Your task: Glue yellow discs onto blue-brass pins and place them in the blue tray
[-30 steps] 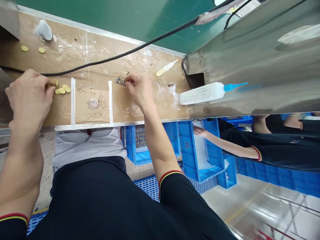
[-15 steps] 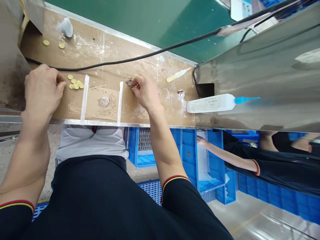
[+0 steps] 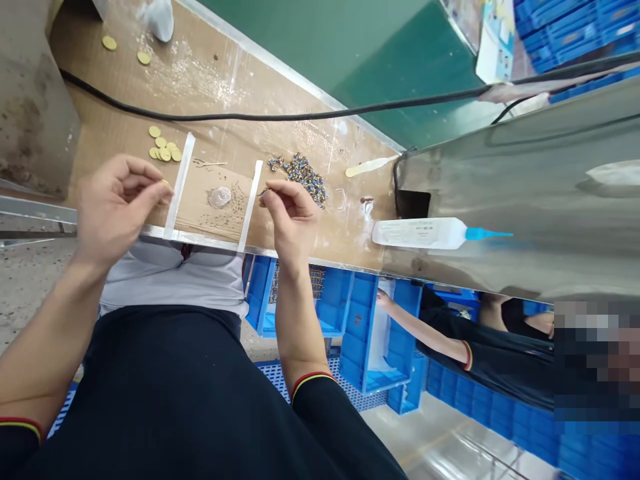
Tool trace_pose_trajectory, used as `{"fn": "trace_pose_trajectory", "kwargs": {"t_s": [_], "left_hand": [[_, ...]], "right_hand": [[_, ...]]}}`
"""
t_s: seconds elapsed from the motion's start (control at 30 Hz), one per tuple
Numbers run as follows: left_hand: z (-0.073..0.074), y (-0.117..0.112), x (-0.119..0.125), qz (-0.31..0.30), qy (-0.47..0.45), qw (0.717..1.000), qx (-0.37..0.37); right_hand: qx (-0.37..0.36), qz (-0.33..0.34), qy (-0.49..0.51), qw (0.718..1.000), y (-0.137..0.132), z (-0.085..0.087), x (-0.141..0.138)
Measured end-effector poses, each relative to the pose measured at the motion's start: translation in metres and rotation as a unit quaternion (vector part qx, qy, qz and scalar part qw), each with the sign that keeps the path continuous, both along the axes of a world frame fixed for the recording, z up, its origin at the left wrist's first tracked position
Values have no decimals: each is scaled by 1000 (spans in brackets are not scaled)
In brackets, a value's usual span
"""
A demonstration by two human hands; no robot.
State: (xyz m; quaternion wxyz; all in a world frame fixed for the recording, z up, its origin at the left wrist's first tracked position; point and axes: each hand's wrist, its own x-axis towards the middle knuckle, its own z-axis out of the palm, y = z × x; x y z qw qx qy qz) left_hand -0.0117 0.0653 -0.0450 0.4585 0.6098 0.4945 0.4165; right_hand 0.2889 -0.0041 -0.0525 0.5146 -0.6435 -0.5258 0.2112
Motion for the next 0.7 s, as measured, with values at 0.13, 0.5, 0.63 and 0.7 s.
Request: {"fn": "trace_pose_trajectory", "kwargs": {"t_s": [0.13, 0.5, 0.63, 0.7], "left_hand": [[-12, -24, 16, 10, -68, 997, -19], [-15, -25, 11, 16, -28, 999, 6], [-16, -27, 12, 15, -17, 1000, 0], [-15, -27, 12, 11, -24, 1000, 2]], "right_hand": [[18, 33, -67, 997, 1, 10, -26], [33, 98, -179, 978, 7, 11, -28], [14, 105, -185, 977, 9, 12, -29], [28, 111, -187, 976, 10, 13, -29]]}}
